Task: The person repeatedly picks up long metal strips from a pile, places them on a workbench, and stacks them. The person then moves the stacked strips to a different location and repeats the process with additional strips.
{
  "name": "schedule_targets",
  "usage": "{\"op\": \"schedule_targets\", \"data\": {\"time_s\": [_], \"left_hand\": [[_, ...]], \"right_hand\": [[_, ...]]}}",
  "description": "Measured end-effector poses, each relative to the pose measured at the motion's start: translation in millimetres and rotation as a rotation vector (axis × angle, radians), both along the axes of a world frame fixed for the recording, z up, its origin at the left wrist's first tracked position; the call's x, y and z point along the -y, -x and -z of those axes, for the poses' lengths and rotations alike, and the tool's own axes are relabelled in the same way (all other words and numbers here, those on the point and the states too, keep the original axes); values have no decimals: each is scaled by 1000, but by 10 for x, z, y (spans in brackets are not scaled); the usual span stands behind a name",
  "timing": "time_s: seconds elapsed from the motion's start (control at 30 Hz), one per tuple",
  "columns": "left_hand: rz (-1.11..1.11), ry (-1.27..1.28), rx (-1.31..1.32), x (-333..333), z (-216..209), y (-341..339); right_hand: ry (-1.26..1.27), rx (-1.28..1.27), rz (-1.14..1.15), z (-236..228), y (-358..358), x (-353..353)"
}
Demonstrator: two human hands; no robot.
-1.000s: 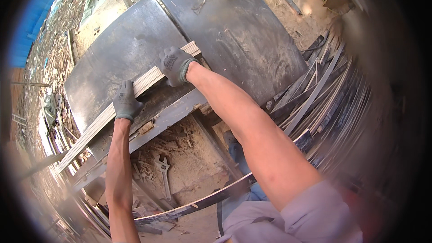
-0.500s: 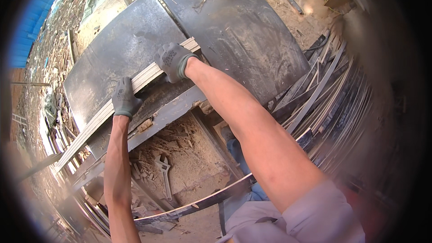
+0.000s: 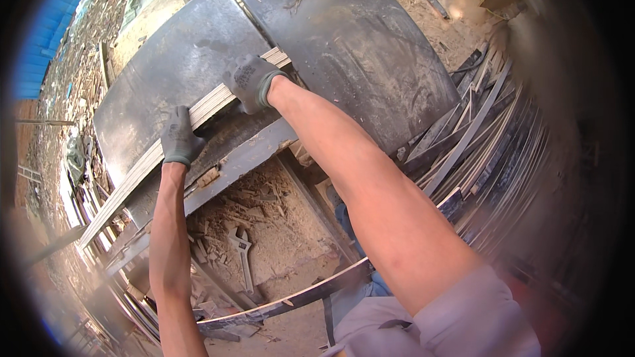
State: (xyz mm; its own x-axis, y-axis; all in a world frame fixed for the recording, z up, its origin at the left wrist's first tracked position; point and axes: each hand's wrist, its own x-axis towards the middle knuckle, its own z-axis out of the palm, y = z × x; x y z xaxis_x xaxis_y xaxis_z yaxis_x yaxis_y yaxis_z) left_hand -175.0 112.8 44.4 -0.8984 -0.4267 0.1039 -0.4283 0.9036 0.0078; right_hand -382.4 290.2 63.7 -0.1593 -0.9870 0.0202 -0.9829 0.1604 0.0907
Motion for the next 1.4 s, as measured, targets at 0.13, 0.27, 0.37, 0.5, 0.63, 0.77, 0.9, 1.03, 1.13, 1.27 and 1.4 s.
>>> {"op": "schedule_targets", "data": {"time_s": [0.13, 0.27, 0.37, 0.5, 0.63, 0.77, 0.9, 1.03, 1.13, 1.27, 1.4], "left_hand": [[4, 5, -3, -8, 1, 31], [-8, 2, -17, 27, 1, 18], [-30, 7, 6, 47, -28, 34], [-43, 6, 18, -9, -36, 85], [-45, -37, 51, -113, -100, 98], [-31, -53, 106, -404, -298, 110], [-74, -121, 70, -778, -347, -744], [41, -56, 44, -904, -522, -776], [-136, -149, -447, -1519, -742, -1537], [-1142, -223, -1274, -2097, -418, -2754], [-1027, -1779, -1924, -2459, -250, -3189]], "right_hand": [[-3, -10, 11, 1, 4, -19], [-4, 25, 31, -59, -25, 27], [-10, 36, 60, -91, -41, 66], [-24, 101, 90, -117, 2, 46], [30, 93, 71, -87, 38, -93], [0, 164, 62, -275, 99, -361], [-50, 162, -35, -407, -611, -567], [-38, 299, -2, -344, -653, -780], [-57, 221, -31, -420, -1130, -1312], [2, 252, -3, -1473, -1436, -2169], [-200, 177, 196, -2457, -1458, -3358]]}}
